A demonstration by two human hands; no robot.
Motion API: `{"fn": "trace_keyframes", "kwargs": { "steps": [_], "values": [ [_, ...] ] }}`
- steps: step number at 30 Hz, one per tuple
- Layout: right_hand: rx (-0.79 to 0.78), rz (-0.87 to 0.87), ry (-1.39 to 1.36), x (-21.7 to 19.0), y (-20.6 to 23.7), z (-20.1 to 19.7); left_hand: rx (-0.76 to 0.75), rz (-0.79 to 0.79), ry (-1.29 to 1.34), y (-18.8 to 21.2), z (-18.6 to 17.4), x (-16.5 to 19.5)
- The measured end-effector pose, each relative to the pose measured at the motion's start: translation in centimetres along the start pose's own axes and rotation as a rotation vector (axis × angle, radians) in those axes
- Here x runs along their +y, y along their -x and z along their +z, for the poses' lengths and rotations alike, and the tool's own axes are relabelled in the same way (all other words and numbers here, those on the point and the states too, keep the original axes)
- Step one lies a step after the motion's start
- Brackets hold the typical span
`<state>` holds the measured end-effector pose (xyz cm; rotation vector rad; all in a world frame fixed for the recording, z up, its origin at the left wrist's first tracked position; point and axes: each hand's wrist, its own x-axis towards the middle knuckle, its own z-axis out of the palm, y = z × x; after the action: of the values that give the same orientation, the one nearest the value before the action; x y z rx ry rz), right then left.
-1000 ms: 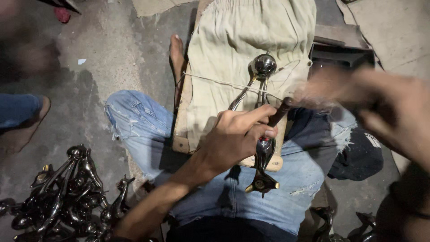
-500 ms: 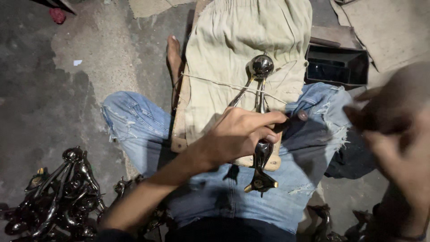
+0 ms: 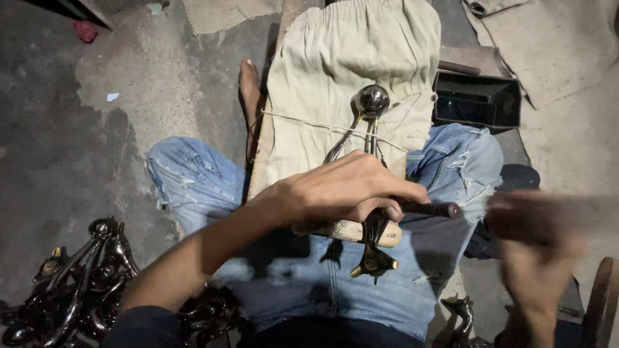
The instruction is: The person sits on the floor with a metal animal figurine strapped to a wooden board on their lap. They hold a chisel against the figurine's body and strike it with a hammer, repositioning the chisel repeatedly to work different spots, then set the tools down and rub the figurine's surface with their fingers.
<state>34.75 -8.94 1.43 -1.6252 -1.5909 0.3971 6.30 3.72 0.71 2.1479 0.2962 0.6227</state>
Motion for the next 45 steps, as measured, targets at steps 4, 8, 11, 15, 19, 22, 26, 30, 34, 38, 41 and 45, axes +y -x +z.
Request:
{"fn": "trace_keyframes", "kwargs": {
  "steps": [4, 8, 11, 15, 19, 22, 26, 30, 34, 38, 41, 45],
  "values": [
    [0.106, 0.009, -0.019, -0.8, -0.1, 0.8, -0.16, -0.148, 0.026, -0.7, 0.2, -0.3],
    [0.045, -0.091, 0.085, -2.0, 0.0, 1.0, -0.253, -0.183, 0.055, -1.1, 0.2, -0.3],
    [0.165, -0.07, -0.108, -0.6, 0.9, 1.3, -0.312, -0.266, 0.219, -1.3, -0.4, -0.3],
    [0.209, -0.242, 0.014, 3.1, 2.5, 1.8, -0.353, -0.268, 0.388, -1.6, -0.8, -0.6],
    [0.154, -0.17, -0.13, 4.7, 3.7, 2.2, -0.346, -0.289, 0.453, -1.5, -0.6, -1.2],
    [0.043, -0.239, 0.034, 4.0, 4.1, 2.6, -0.306, -0.276, 0.459, -1.4, -0.3, -1.6],
    [0.115, 0.039, -0.102, 2.0, 5.2, 2.8, -0.061, -0.292, 0.459, -1.4, -1.6, -2.0],
    [0.244, 0.057, -0.422, 2.2, 4.8, 4.7, 0.101, -0.353, 0.385, -0.8, -3.9, -2.4],
    [0.183, 0.171, -0.336, 4.0, 3.6, 7.5, 0.001, -0.259, 0.404, -1.3, -3.1, -2.5],
    [0.138, 0.257, -0.32, 4.6, 3.1, 8.0, -0.077, -0.295, 0.457, -1.9, -2.5, -3.0],
    [0.12, 0.273, -0.423, 4.0, 2.3, 7.0, -0.115, -0.284, 0.401, -2.6, -2.6, -3.5],
    [0.053, 0.245, -0.302, 3.1, 0.1, 4.7, -0.179, -0.258, 0.36, -3.5, -1.9, -4.0]
  ]
}}
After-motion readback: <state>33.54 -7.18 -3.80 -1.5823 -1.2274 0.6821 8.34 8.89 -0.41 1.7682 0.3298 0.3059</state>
